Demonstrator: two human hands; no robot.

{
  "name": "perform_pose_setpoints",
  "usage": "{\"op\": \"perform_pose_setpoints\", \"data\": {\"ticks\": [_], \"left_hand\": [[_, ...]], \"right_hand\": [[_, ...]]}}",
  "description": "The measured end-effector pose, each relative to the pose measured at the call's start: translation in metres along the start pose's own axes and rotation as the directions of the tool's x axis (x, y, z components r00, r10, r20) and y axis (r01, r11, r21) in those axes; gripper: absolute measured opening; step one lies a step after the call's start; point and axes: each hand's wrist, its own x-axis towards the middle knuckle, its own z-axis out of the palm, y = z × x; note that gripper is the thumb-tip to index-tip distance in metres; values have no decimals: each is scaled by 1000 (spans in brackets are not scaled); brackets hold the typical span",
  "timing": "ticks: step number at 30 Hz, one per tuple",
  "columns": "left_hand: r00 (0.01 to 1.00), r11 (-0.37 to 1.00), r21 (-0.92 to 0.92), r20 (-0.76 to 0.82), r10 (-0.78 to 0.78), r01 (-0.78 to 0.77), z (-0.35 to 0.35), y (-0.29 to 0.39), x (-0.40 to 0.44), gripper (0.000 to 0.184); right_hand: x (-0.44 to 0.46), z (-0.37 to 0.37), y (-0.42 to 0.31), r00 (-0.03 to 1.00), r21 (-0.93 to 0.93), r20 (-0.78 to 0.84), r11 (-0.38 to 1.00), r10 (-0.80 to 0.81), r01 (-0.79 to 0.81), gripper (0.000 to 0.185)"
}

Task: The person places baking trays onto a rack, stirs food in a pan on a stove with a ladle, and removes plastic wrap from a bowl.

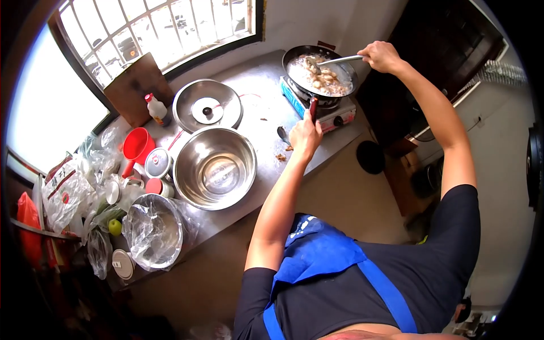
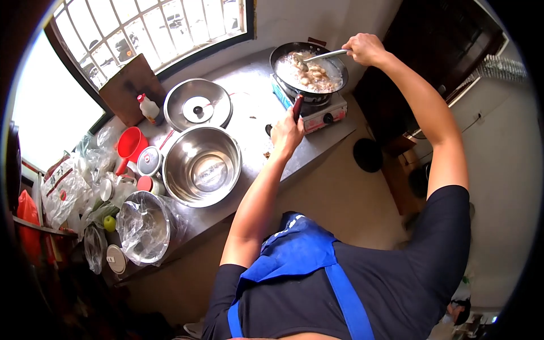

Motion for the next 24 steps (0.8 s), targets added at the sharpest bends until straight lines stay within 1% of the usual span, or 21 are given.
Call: {"op": "perform_pose_setpoints", "data": {"ticks": [2,4,6,8,9,11,12,14,15,16,18,20,22,23,24], "left_hand": [[1000,1000,6,-4,-17,17,0,0,2,51],[999,999,-6,22,-35,35,1,2,2,51],[999,999,-16,34,-33,33,0,1,3,52],[998,999,8,57,-40,40,0,1,4,53],[997,999,8,65,-46,46,0,1,4,54],[994,997,-11,74,-79,80,-4,4,5,52],[990,994,-31,89,-105,108,-5,6,4,50],[992,995,-20,75,-97,99,-3,4,4,52],[994,996,-22,65,-89,91,-1,4,4,52],[995,996,-24,54,-79,81,-2,4,4,51],[995,997,-14,53,-79,79,-4,6,4,49],[996,997,-6,56,-75,76,-1,5,4,48],[998,998,-14,29,-53,54,0,4,4,44],[996,997,-12,49,-70,70,-1,6,3,42],[997,998,-13,47,-65,66,-3,6,4,42]], "right_hand": [[9,-13,-1,1000,23,11,1000,-9,9,23],[13,-21,2,997,72,75,997,-32,26,24],[22,-18,-3,994,75,103,996,-49,41,26],[28,-18,-21,985,58,132,993,-113,107,26],[32,-16,-28,984,60,133,992,-120,113,26],[42,-4,-40,973,-18,97,977,-210,212,26],[47,5,-47,972,-14,98,976,-216,218,26],[54,16,-63,963,-77,71,961,-259,265,18],[55,24,-71,959,-168,58,944,-277,283,12],[61,36,-78,967,-195,27,947,-253,254,12],[61,36,-99,959,-280,68,917,-276,284,13],[62,38,-114,961,-274,72,922,-265,275,14],[57,41,-127,972,-249,37,940,-233,235,15],[59,49,-132,975,-271,58,937,-212,220,16],[55,54,-137,971,-301,76,923,-226,238,15]]}}
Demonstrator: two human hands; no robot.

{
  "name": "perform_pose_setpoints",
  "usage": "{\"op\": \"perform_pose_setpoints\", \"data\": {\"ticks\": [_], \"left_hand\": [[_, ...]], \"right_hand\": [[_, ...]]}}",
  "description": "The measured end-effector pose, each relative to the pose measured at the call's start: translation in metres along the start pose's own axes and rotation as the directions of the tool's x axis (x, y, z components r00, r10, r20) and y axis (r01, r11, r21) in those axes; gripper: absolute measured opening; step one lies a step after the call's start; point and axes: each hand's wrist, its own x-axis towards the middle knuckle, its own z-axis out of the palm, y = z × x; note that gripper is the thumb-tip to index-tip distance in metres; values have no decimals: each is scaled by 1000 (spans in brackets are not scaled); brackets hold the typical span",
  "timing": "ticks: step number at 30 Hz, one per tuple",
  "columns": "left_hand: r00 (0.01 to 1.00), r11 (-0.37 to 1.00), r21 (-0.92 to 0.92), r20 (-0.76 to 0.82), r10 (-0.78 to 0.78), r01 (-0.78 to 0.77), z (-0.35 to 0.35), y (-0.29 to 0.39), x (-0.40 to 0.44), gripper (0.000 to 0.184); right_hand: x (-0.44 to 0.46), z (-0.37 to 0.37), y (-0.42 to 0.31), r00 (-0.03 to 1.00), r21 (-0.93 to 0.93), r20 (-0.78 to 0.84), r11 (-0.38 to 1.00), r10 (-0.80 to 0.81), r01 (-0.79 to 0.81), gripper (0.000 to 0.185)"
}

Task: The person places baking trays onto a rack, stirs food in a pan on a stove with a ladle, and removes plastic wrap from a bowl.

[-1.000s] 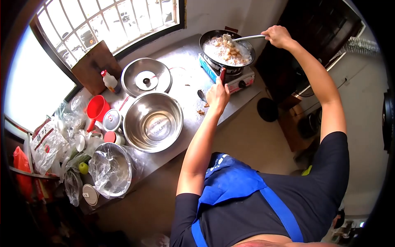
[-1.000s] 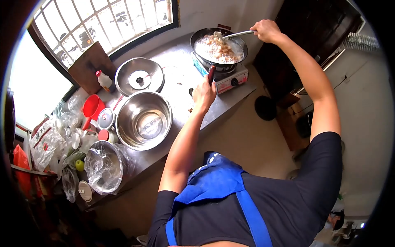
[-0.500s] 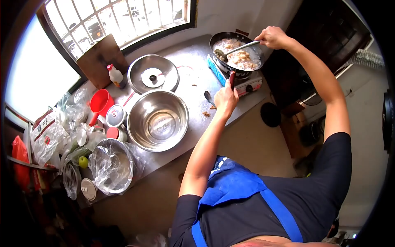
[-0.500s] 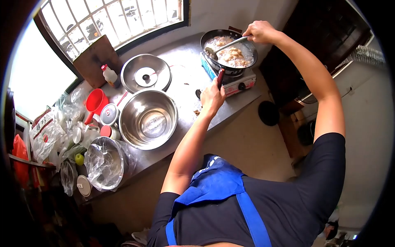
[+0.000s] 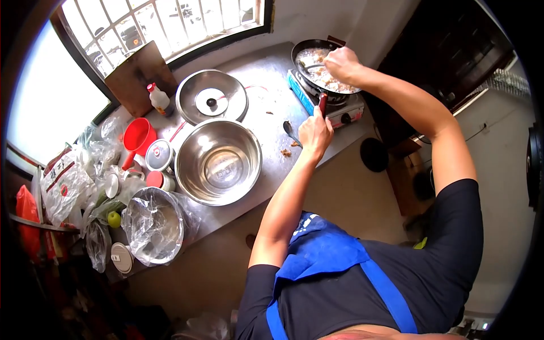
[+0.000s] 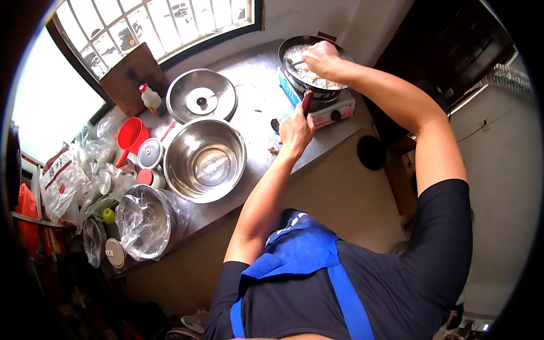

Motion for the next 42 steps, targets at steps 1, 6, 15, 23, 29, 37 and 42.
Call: {"op": "perform_pose_setpoints", "data": {"ticks": [1,6,15,23,29,37,42], "left_hand": [[1000,1000,0,-10,2,-2,0,0,-1,42],[1000,1000,1,-24,-4,4,-3,2,-1,41],[999,1000,1,-38,-18,18,2,1,-4,44],[996,999,45,-86,29,-25,8,1,-6,42],[998,998,58,-60,7,-4,7,2,-5,45],[1000,1000,14,8,-25,25,1,4,-2,32],[999,996,73,-10,53,-52,6,-2,0,48]], "right_hand": [[-3,11,-8,1000,-32,-5,999,-12,12,15],[-5,31,-36,996,15,-23,996,84,-84,15],[8,46,-28,959,152,45,947,281,-285,21],[-25,67,48,846,391,215,751,487,-532,26],[-63,89,76,748,426,346,616,566,-663,28],[-134,97,114,757,661,450,393,474,-639,27],[-170,61,139,703,758,592,23,395,-651,21]]}}
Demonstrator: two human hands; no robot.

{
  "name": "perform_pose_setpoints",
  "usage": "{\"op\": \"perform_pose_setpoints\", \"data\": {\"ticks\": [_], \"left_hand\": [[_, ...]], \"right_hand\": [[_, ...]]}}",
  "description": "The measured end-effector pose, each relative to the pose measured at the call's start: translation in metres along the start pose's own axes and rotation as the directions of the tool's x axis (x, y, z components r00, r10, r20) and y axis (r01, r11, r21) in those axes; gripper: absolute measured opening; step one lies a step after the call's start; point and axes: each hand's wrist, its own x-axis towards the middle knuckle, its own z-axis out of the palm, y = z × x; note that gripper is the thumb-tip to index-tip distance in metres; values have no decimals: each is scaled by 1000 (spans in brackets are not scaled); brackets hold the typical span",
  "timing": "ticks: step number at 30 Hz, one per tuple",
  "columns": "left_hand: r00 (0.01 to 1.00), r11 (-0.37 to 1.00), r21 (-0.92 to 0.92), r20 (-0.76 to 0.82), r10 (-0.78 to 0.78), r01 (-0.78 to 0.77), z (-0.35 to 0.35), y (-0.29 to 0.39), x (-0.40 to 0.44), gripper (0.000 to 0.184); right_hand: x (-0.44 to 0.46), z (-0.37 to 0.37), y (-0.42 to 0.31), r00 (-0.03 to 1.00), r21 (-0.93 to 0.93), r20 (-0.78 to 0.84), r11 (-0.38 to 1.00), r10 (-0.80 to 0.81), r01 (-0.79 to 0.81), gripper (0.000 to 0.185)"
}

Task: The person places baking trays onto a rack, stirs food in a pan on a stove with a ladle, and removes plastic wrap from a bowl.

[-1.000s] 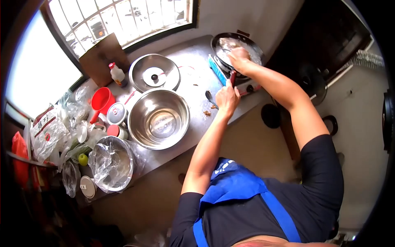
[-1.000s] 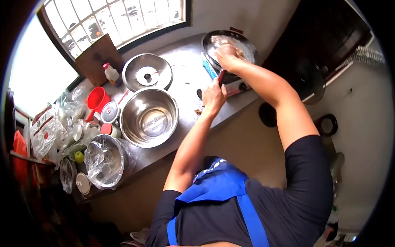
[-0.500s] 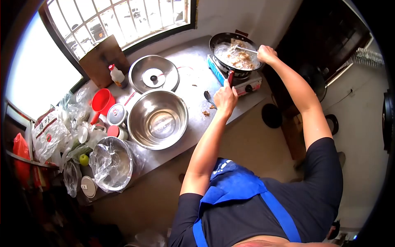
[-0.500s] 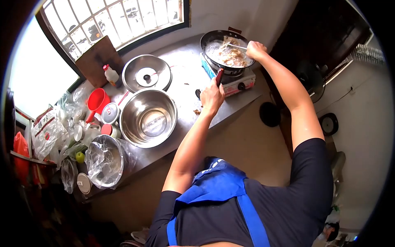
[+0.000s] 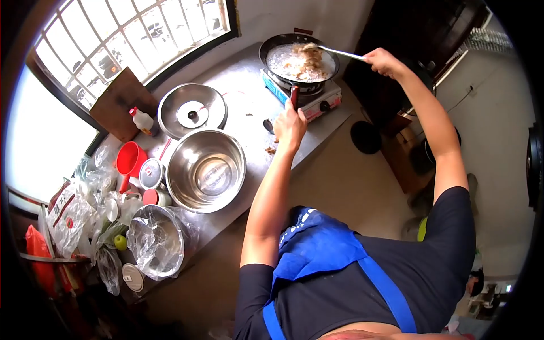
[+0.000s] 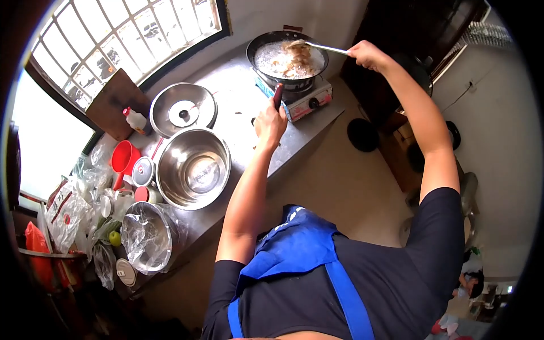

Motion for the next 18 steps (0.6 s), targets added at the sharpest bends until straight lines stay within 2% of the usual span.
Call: {"op": "perform_pose_setpoints", "data": {"ticks": [2,6,8,11,16,18], "left_hand": [[1000,1000,4,-13,23,-23,1,-2,1,48],[999,999,2,-15,43,-43,2,-4,2,45],[999,999,-2,-6,37,-37,-1,-2,1,44],[1000,1000,-10,2,28,-28,-2,-1,2,43],[1000,1000,-14,9,15,-14,-6,0,1,43],[1000,1000,-19,6,18,-18,-6,0,1,43]], "right_hand": [[-6,-16,-6,999,-42,-31,999,12,-13,22],[-25,-46,-26,999,-182,21,983,35,-31,20],[-37,-51,-42,995,-232,62,971,75,-58,26],[-32,-56,-52,989,-307,130,951,64,-21,21],[-37,-49,-85,982,-451,144,891,123,-45,25],[-28,-42,-87,970,-496,205,868,128,-10,26]]}}
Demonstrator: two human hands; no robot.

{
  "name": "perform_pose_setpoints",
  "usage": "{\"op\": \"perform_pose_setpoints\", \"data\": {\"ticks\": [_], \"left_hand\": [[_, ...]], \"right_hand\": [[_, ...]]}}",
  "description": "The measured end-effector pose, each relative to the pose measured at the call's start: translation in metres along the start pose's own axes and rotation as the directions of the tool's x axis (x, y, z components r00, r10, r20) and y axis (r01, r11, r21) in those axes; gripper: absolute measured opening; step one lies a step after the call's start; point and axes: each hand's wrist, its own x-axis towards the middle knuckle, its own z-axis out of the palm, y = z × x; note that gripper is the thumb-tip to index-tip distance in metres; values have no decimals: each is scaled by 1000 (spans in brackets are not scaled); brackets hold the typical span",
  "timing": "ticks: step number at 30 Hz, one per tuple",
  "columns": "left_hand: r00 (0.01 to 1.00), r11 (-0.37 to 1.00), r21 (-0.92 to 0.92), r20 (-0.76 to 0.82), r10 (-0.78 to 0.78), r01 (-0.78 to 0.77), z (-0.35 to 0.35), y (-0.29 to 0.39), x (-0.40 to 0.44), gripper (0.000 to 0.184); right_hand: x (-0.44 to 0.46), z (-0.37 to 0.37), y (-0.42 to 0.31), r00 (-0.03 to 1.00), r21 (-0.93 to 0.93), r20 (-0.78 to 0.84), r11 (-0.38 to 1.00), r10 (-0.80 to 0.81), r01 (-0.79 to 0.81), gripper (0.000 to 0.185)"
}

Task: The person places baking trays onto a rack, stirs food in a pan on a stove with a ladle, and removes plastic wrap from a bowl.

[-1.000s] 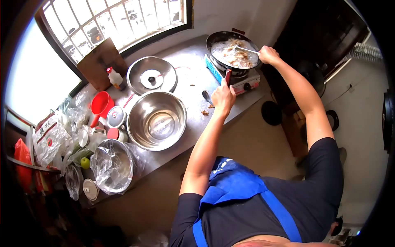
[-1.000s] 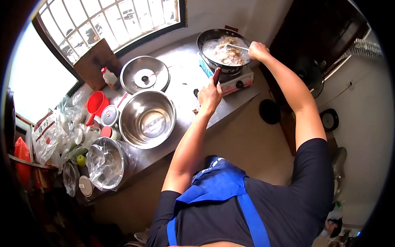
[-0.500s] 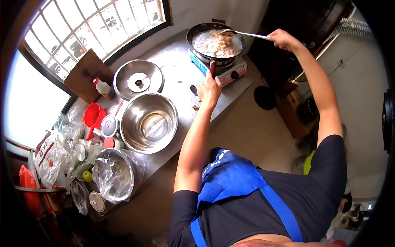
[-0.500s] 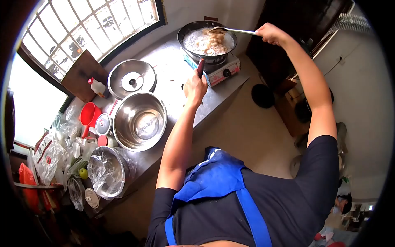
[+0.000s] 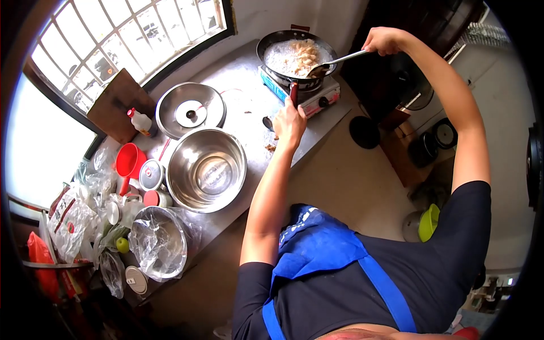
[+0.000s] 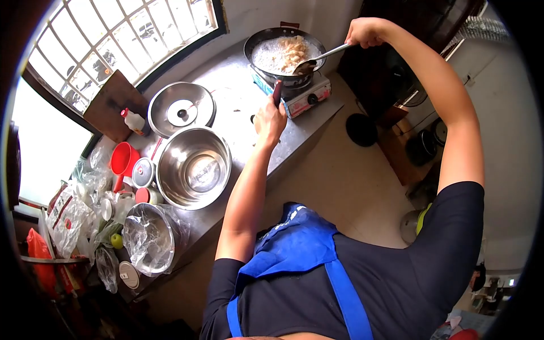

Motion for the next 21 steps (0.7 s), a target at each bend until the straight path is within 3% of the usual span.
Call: {"op": "perform_pose_setpoints", "data": {"ticks": [4,6,7,8,10,21], "left_hand": [[1000,1000,-6,8,1,-1,-5,1,1,41],[992,995,-57,98,-79,85,-12,6,3,30],[998,998,8,-9,61,-61,0,-4,3,36],[998,998,6,-11,58,-58,-1,-4,5,36],[999,999,-8,23,45,-45,-4,-3,4,35],[998,998,-26,37,54,-53,-6,-5,4,33]], "right_hand": [[21,42,-8,999,11,-4,999,-32,32,26],[36,67,-1,996,15,-26,996,-90,91,28],[55,91,16,955,-107,-107,958,-276,265,29],[71,108,27,872,-242,-164,875,-462,418,29],[43,133,-2,936,-188,-235,957,-264,223,31],[65,199,15,901,-5,-403,985,-162,175,35]]}}
